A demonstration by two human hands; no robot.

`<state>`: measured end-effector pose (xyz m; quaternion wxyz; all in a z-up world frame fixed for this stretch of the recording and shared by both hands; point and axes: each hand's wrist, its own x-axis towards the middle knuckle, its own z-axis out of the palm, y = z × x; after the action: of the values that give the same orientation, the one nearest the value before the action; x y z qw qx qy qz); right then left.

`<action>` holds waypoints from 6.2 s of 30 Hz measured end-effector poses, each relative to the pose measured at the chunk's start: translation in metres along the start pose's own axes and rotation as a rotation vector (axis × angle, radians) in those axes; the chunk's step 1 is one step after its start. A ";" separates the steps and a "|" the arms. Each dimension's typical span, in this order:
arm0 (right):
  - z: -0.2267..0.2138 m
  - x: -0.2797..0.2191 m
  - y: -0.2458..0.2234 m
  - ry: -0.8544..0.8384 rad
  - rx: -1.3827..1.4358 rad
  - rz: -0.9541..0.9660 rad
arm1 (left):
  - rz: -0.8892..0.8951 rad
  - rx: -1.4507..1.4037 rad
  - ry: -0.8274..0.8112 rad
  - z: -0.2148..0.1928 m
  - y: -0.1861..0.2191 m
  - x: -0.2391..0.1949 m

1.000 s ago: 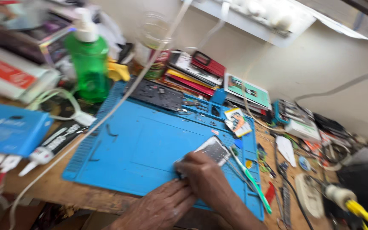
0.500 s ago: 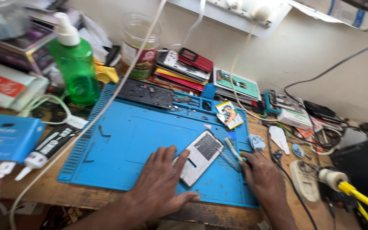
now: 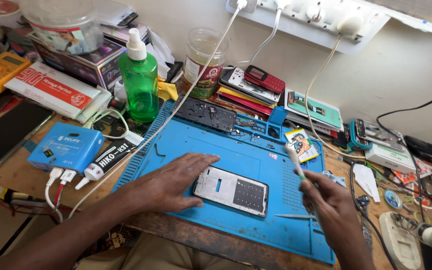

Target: The person cleans the back of a disassembled smartphone using a cloth and a toothbrush. They wipe the surface repeatedly, switch tools, and continue scrubbing and wiping the same area throughout the clip.

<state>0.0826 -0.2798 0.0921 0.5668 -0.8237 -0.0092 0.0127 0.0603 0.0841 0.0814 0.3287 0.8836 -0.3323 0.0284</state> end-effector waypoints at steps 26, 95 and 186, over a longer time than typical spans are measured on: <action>0.273 0.109 -0.177 -0.486 0.593 -0.321 | -0.128 0.236 0.888 -0.130 -0.091 0.019; 0.096 0.020 -0.022 -0.066 -0.683 -0.495 | 0.163 0.242 0.204 0.061 0.024 -0.007; 0.010 0.006 0.007 -0.017 -0.813 -0.282 | 0.174 0.272 0.106 0.060 0.015 0.002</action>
<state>0.0885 -0.2724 0.0822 0.1925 -0.9705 -0.1307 -0.0627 0.0427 0.0382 0.0441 0.2193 0.8852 -0.3826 0.1482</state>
